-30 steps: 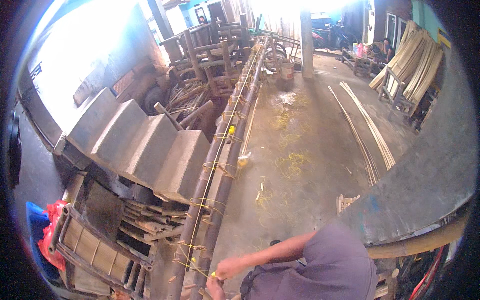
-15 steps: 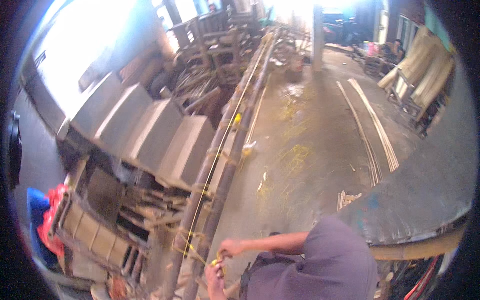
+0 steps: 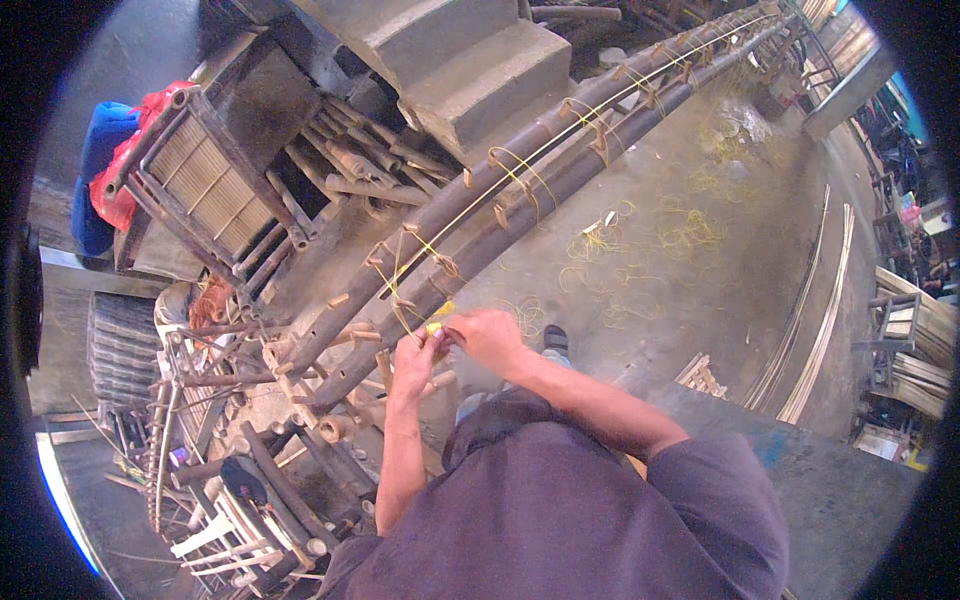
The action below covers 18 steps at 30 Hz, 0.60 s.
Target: The person ties yellow string around multiple long bamboo poles arranged horizontally on a wooden rack, securing them at regular intervals. The person moves along the rack, handling the string and poles, and briefly repositions a bamboo frame before continuing to tie additional sections.
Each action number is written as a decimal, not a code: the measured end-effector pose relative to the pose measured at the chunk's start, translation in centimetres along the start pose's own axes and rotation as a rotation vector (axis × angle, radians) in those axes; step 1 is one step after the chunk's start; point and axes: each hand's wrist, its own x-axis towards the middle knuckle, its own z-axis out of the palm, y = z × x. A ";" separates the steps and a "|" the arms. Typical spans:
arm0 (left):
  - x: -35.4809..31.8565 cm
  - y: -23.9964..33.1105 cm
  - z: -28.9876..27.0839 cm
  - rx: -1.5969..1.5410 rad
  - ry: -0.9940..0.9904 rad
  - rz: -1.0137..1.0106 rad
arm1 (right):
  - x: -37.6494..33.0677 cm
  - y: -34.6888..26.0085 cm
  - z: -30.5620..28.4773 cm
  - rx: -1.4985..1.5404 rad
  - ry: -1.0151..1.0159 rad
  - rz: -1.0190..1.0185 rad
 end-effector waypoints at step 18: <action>-3.5 3.1 4.1 -0.828 0.274 0.015 | 2.7 0.6 1.7 0.141 0.031 0.113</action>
